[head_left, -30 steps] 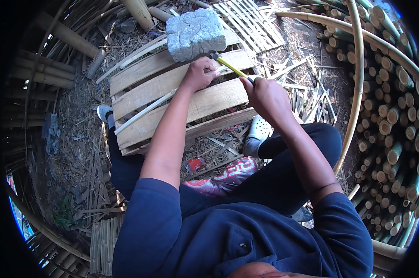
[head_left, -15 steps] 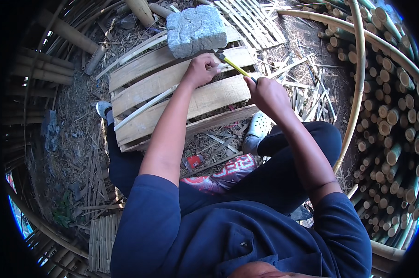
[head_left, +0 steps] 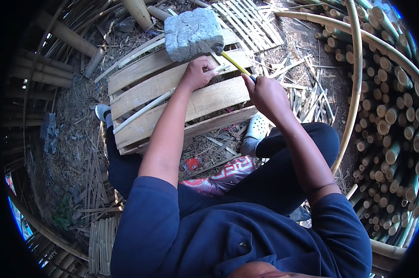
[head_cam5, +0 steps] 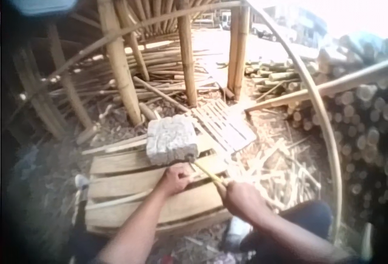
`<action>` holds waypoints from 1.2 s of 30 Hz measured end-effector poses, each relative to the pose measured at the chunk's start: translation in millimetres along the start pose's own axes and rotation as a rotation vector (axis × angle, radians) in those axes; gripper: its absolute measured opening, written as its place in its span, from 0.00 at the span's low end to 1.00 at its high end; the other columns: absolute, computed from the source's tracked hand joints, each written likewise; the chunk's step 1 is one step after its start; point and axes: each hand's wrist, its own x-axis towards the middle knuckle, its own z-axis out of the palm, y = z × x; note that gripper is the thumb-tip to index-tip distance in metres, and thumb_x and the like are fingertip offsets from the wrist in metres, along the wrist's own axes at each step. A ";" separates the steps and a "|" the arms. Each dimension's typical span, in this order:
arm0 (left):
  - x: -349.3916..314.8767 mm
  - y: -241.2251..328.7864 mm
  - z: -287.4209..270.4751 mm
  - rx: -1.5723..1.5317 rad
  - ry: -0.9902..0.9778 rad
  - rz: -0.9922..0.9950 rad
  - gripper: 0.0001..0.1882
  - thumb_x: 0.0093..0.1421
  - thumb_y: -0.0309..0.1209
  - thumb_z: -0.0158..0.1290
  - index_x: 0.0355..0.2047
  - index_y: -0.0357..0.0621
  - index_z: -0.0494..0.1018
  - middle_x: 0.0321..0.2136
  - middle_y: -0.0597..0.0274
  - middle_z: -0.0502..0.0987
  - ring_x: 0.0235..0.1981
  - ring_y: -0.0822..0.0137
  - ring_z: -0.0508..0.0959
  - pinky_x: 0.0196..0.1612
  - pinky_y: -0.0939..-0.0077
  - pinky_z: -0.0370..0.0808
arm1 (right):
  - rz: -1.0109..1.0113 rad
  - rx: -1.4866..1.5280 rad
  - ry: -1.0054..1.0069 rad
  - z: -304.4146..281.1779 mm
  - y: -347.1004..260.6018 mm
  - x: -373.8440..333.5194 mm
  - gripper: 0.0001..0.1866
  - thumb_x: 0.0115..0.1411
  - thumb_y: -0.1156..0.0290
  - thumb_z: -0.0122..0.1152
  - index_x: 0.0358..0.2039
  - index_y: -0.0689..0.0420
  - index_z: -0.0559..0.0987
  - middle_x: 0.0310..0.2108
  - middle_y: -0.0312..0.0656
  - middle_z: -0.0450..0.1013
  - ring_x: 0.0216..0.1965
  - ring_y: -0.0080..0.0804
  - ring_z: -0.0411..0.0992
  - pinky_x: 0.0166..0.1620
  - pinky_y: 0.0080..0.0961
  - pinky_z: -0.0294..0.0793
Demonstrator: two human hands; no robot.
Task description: The person positions wooden slats across a frame, holds them in place with a large stone, and hammers nails into the slats to secure them.
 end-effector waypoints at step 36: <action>5.9 -2.6 9.3 -0.033 -0.013 -0.046 0.09 0.51 0.25 0.69 0.28 0.34 0.80 0.28 0.61 0.77 0.33 0.67 0.78 0.42 0.74 0.74 | 0.000 -0.160 -0.070 3.2 9.4 -0.8 0.33 0.71 0.46 0.50 0.23 0.65 0.82 0.21 0.59 0.77 0.25 0.59 0.78 0.33 0.51 0.78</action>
